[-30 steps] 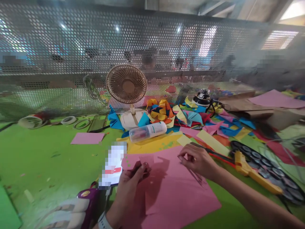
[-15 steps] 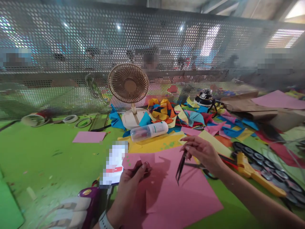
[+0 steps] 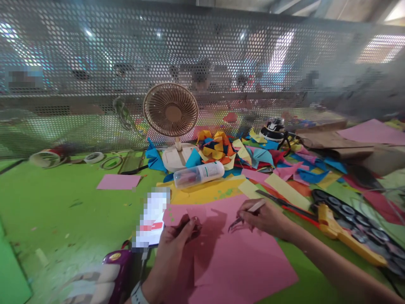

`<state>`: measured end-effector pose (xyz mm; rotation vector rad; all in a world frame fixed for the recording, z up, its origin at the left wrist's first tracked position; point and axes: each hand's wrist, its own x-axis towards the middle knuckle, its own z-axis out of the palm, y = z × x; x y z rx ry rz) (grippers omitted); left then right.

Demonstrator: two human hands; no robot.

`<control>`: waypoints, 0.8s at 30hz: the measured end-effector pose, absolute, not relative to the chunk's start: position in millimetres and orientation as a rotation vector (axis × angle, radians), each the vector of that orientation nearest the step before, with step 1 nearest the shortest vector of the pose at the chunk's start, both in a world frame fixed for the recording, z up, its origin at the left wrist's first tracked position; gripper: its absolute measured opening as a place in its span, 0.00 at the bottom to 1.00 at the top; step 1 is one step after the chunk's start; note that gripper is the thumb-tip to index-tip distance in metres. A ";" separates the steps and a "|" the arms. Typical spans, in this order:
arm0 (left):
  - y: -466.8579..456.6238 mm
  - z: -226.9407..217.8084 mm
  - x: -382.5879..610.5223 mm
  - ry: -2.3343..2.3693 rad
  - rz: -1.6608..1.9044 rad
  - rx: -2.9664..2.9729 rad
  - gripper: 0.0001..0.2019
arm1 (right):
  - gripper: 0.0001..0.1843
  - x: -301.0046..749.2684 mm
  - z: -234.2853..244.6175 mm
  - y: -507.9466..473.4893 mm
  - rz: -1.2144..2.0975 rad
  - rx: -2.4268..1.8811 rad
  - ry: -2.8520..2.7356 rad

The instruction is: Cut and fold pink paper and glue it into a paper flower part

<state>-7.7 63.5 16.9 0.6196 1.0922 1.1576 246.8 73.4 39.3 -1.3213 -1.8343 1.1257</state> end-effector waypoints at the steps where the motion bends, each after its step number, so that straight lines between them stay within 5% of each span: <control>1: 64.0 16.5 -7.8 1.090 1.153 0.622 0.14 | 0.15 246.6 36.9 74.4 1.245 -1.341 -1.764; 9: 61.1 11.5 -4.5 1.042 1.077 0.529 0.14 | 0.22 248.2 15.1 103.6 1.208 -1.282 -1.140; 24: 59.5 15.7 0.7 1.075 1.071 0.469 0.15 | 0.23 244.5 -4.8 116.4 1.193 -1.310 -1.078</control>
